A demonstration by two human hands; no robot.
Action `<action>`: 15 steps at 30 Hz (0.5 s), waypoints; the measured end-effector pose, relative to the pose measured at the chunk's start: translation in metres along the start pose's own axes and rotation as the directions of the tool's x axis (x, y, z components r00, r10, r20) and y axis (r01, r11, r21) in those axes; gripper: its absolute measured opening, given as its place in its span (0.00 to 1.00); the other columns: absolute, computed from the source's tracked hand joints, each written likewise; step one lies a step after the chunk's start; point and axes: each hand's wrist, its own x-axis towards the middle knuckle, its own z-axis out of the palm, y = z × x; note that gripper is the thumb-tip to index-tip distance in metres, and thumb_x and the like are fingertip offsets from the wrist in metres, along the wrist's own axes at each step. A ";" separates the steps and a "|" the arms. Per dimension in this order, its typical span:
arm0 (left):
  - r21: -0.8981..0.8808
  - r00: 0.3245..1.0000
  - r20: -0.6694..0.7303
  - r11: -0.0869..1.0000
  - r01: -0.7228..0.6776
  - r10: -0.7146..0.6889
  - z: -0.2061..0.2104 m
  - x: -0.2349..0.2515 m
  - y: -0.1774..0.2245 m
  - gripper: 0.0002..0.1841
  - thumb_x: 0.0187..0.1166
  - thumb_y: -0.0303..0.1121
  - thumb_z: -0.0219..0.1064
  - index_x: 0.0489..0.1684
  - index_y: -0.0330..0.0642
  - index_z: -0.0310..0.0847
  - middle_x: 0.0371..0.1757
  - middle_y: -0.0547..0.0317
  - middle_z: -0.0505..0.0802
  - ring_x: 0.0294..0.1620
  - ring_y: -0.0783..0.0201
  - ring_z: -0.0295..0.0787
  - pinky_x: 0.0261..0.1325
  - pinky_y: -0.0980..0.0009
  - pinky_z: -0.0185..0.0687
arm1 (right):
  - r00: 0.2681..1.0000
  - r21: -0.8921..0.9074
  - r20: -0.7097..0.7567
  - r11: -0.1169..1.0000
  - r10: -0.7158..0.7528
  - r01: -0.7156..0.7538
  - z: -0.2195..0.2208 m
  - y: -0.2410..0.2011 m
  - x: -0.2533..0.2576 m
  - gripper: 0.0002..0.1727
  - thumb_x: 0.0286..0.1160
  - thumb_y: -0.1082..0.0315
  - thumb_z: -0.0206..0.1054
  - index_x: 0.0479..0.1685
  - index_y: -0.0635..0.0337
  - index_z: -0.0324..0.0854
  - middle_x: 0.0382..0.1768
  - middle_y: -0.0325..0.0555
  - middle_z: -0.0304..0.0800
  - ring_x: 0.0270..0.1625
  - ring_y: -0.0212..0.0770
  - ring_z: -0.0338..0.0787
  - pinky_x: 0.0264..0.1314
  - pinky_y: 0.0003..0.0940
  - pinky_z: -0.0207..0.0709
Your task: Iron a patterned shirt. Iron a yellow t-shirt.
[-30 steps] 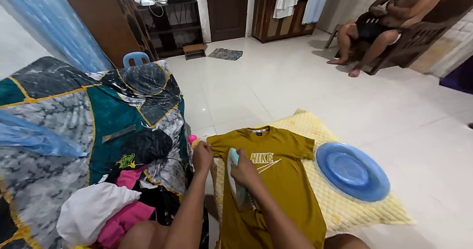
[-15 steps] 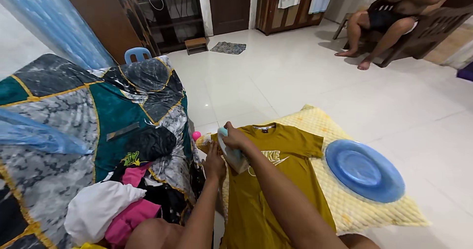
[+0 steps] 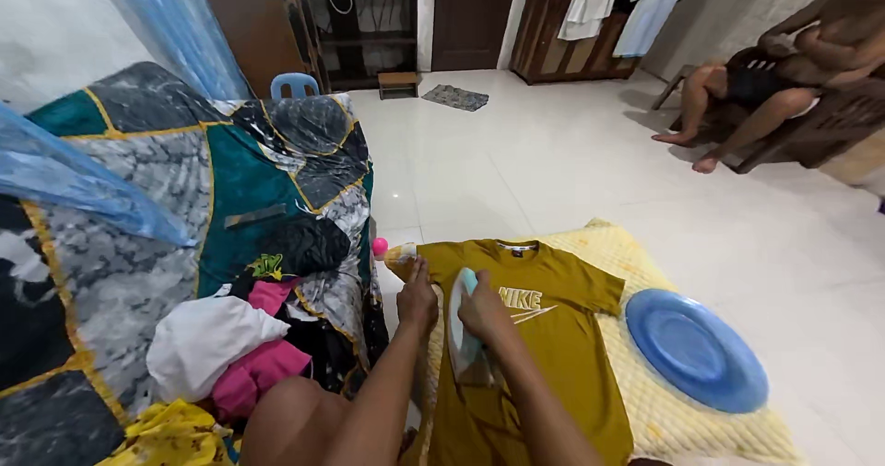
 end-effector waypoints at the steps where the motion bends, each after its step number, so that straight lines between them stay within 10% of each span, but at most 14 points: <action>1: -0.012 1.000 -0.007 1.000 -0.002 0.002 0.002 0.001 -0.001 0.29 0.91 0.35 0.44 0.94 0.64 0.58 0.96 0.76 0.59 0.72 0.55 0.87 0.61 0.46 0.86 | 1.000 -0.004 -0.006 1.000 0.024 -0.024 0.002 0.009 -0.013 0.40 0.80 0.60 0.64 0.91 0.52 0.49 0.52 0.59 0.91 0.53 0.58 0.94 0.56 0.58 0.87; 15: 0.009 0.996 -0.090 1.000 0.020 -0.020 0.005 0.003 0.001 0.30 0.89 0.35 0.44 0.92 0.66 0.61 0.94 0.80 0.63 0.66 0.56 0.90 0.59 0.38 0.80 | 0.992 -0.038 -0.122 0.999 0.015 -0.020 -0.063 -0.022 0.136 0.46 0.71 0.62 0.72 0.89 0.60 0.50 0.59 0.67 0.88 0.62 0.63 0.91 0.63 0.63 0.82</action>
